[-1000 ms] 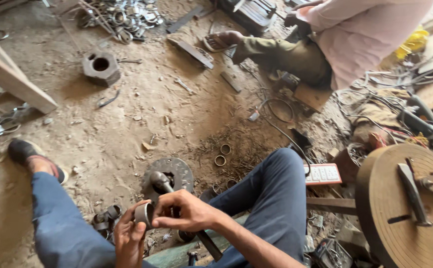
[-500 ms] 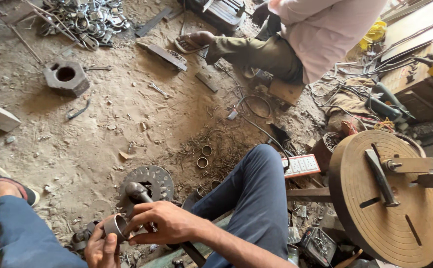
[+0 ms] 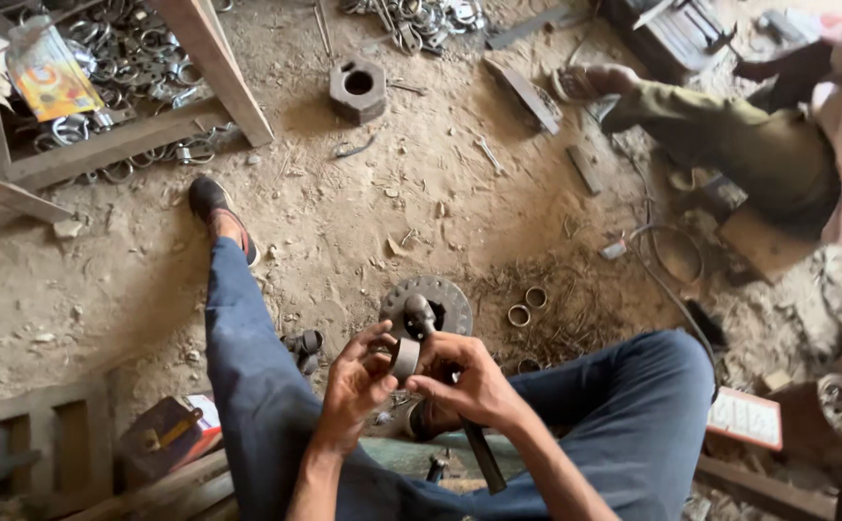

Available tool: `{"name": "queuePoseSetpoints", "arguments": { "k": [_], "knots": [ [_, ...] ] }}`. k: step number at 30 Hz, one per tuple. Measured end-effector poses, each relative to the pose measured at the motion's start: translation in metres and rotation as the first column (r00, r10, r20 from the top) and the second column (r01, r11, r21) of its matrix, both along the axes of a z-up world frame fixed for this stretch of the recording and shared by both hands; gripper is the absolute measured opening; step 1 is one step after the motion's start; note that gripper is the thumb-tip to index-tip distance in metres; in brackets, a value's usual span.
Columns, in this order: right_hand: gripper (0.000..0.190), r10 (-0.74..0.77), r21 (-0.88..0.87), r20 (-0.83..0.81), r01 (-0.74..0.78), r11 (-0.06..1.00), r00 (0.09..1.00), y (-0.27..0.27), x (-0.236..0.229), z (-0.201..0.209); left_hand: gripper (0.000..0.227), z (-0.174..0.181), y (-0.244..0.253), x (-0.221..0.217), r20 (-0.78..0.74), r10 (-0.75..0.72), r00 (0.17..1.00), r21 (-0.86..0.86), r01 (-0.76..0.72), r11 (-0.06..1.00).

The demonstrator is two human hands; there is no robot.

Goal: The person sits on the floor and uses a metal rod to press and shape small metal rings on a gear-like fixture. They repeatedly pick up rings, position them on the fixture, and apply pressure with the rod to deform them.

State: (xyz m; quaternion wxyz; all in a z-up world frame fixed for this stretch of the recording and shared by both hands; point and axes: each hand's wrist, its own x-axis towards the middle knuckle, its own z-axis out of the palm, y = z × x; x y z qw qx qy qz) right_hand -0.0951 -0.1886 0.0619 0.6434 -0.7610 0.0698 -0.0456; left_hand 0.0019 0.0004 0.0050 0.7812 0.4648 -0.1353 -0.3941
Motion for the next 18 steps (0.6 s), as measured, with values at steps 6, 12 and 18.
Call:
{"name": "queuePoseSetpoints", "arguments": {
  "k": [6,12,18],
  "knots": [
    [0.016,0.06,0.326,-0.074,-0.033,0.945,0.995,0.006,-0.003,-0.015,0.062,-0.006,-0.002,0.002,0.007,-0.009,1.0,-0.034,0.009,0.999],
    [0.02,0.055,0.382,-0.176,0.017,0.924,0.983,0.003,-0.004,-0.024,0.06,-0.018,-0.001,0.001,-0.033,-0.018,0.999,0.053,0.02,0.998],
    [0.018,0.046,0.048,-0.09,-0.042,0.998,0.995,0.0,-0.003,-0.02,0.056,-0.011,-0.007,0.002,0.291,0.108,0.951,0.019,-0.119,0.993]
  ]
}}
